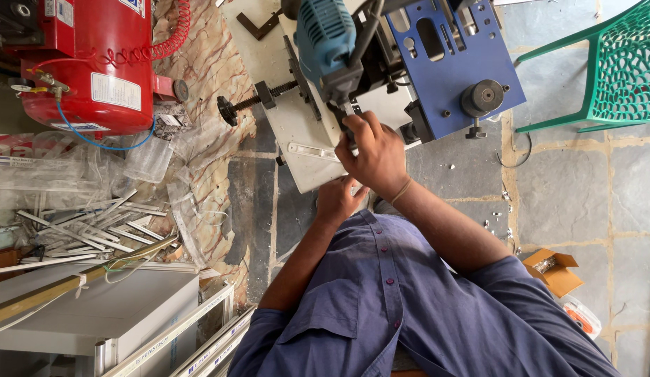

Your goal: The person operates a vertical cutting machine to cut a long metal rod. They then pick up the cut piece, inspect it, and place it on a nearby rack.

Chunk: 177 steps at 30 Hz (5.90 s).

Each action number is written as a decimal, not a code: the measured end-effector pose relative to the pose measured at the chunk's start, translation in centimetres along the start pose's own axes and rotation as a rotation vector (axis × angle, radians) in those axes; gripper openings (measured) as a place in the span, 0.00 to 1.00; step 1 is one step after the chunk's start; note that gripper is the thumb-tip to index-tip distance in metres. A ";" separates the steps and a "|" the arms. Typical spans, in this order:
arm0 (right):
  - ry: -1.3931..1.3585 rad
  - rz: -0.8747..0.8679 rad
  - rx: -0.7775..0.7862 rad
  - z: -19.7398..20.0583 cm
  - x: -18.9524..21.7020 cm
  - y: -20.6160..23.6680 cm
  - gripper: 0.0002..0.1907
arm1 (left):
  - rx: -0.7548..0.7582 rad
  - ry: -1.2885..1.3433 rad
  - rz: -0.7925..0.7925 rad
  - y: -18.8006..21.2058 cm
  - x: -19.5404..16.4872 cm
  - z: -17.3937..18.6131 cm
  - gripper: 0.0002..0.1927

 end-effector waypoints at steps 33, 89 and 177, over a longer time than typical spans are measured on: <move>-0.006 -0.018 0.009 0.4 -0.2 -3.8 0.19 | -0.018 -0.040 0.022 -0.1 -0.2 0.1 0.37; -0.025 0.014 -0.049 -0.3 0.2 0.2 0.22 | -0.016 0.015 -0.021 0.3 0.2 0.0 0.15; 0.012 -0.026 -0.023 -0.7 0.3 -1.1 0.21 | -0.015 -0.010 0.043 0.3 0.1 -0.5 0.25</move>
Point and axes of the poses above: each hand's wrist, its own y-axis away from the middle knuckle, its own z-axis out of the back of the hand, x = y × z, the point moved 1 cm from there along -y, towards the middle knuckle, and after that the axes turned 11 degrees about -z, right-handed, at the moved point
